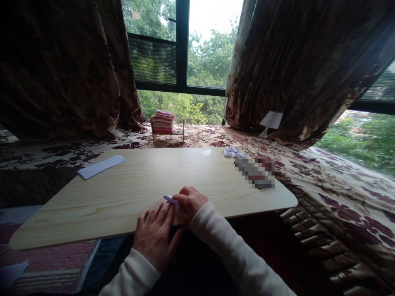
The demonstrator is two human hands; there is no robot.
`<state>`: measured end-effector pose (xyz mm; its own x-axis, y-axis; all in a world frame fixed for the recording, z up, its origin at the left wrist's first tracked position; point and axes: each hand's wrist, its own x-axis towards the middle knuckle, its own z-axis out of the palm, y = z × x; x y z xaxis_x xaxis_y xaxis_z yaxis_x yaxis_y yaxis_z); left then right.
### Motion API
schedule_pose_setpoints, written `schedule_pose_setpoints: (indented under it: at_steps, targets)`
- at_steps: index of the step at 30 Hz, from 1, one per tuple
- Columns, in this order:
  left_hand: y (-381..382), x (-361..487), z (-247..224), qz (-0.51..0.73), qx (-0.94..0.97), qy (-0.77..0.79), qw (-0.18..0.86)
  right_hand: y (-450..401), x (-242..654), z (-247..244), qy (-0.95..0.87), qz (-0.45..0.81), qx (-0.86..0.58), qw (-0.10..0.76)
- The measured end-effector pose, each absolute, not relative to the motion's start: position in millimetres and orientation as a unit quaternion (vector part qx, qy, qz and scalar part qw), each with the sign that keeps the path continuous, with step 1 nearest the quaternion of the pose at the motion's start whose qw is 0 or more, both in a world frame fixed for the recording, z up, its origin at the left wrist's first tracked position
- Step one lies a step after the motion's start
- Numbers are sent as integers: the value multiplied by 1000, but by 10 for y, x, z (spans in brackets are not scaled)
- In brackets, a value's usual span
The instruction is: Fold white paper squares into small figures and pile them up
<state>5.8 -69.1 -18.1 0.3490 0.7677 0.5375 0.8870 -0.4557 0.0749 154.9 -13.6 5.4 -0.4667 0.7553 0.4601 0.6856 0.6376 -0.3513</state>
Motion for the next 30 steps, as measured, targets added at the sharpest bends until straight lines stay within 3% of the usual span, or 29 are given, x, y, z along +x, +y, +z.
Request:
schedule_pose_setpoints:
  at_steps: [11,22,30]
  targets:
    - [-693,60,-188,-258,-813,-510,110,-37,1468,86,-881,-8,-410,235]
    - [-706,67,-162,-254,-811,-518,101,-93,1450,26,-869,-63,-427,242]
    - [-695,72,-167,-245,-814,-519,92,-49,1442,73,-884,-61,-420,195]
